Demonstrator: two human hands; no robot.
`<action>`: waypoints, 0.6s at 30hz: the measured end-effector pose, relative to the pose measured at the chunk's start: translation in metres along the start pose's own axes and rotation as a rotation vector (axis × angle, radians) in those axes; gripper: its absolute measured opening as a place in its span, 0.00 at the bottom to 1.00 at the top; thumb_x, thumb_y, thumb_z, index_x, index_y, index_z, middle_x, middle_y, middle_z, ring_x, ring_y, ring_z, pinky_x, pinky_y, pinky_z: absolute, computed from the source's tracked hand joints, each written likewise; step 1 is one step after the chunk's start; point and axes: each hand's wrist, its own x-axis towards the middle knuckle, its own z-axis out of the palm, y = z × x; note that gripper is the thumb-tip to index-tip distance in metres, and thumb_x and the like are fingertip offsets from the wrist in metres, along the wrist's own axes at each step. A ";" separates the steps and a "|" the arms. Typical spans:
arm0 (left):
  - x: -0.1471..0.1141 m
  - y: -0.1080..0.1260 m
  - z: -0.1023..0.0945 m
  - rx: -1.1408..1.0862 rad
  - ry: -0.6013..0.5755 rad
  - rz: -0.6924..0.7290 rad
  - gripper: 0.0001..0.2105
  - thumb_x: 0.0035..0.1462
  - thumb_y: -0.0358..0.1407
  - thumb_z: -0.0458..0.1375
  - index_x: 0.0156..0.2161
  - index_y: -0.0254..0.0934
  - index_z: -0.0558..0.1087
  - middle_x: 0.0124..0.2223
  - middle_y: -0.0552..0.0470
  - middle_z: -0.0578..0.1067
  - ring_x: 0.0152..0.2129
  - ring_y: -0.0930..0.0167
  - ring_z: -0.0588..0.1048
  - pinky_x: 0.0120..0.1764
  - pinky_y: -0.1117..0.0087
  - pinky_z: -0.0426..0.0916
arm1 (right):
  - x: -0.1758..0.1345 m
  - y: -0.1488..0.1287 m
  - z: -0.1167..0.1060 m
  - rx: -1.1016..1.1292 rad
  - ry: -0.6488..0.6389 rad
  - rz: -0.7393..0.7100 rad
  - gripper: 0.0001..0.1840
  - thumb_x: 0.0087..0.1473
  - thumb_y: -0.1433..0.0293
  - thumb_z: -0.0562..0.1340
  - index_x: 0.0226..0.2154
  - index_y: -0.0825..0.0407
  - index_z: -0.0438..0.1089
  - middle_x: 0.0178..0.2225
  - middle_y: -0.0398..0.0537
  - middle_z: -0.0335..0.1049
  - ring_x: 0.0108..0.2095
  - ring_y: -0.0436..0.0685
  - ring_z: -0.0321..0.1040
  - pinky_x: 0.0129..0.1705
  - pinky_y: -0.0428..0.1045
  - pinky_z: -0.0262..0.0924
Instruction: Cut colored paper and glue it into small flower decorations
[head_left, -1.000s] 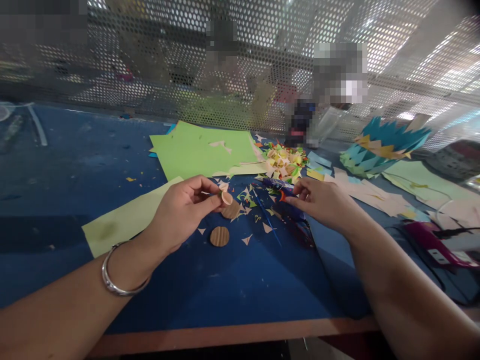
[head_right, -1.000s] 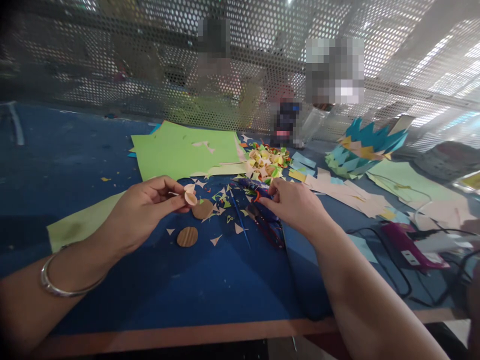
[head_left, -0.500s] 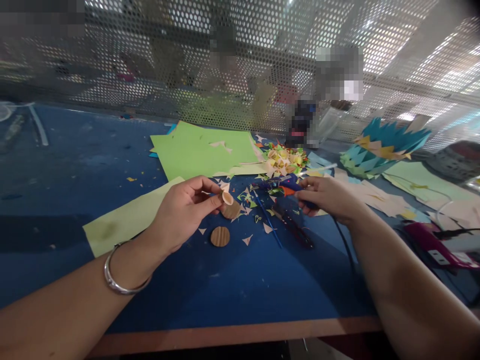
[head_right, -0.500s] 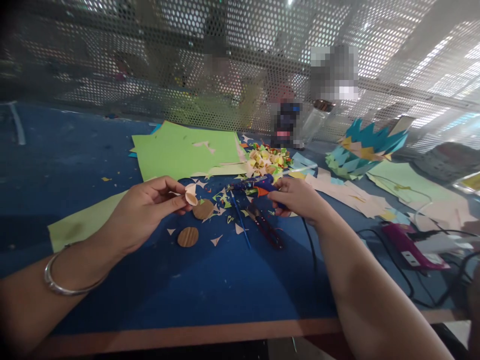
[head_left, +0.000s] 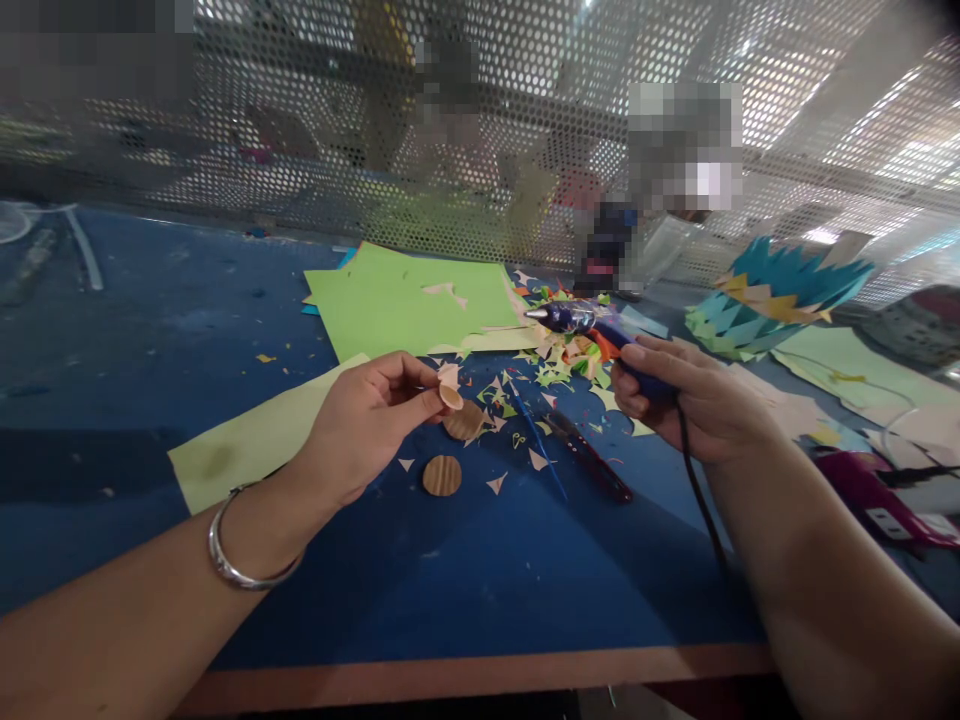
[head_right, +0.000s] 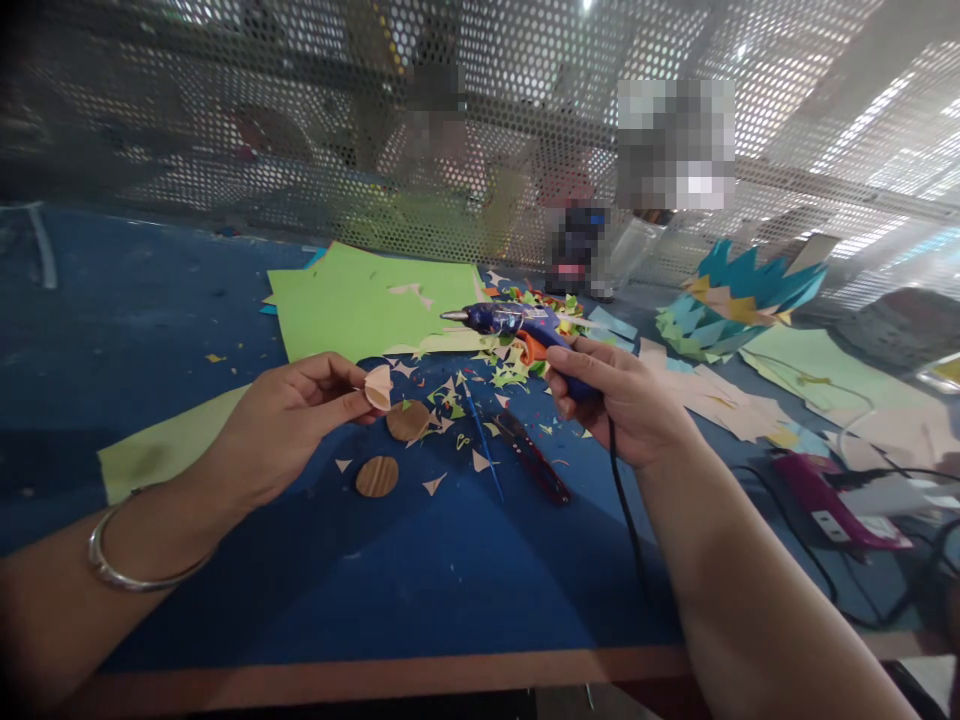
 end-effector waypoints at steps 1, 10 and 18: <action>0.000 0.000 0.000 0.007 0.001 -0.003 0.06 0.52 0.33 0.68 0.31 0.37 0.75 0.29 0.54 0.78 0.27 0.74 0.77 0.36 0.71 0.74 | 0.000 0.001 0.001 0.016 0.000 -0.002 0.16 0.45 0.63 0.76 0.27 0.51 0.70 0.22 0.40 0.65 0.20 0.45 0.60 0.20 0.40 0.59; -0.001 0.000 0.001 0.039 -0.017 -0.037 0.06 0.52 0.35 0.68 0.32 0.39 0.75 0.32 0.53 0.79 0.29 0.73 0.77 0.37 0.71 0.74 | -0.004 0.011 0.018 0.174 -0.112 -0.104 0.13 0.47 0.67 0.75 0.33 0.52 0.73 0.26 0.41 0.64 0.25 0.47 0.60 0.27 0.42 0.63; -0.003 0.003 0.003 0.019 -0.019 -0.031 0.06 0.52 0.34 0.68 0.32 0.39 0.74 0.32 0.53 0.79 0.30 0.72 0.77 0.38 0.70 0.75 | -0.013 0.011 0.030 0.135 -0.164 -0.179 0.16 0.54 0.64 0.70 0.25 0.49 0.64 0.24 0.39 0.54 0.23 0.49 0.54 0.27 0.47 0.59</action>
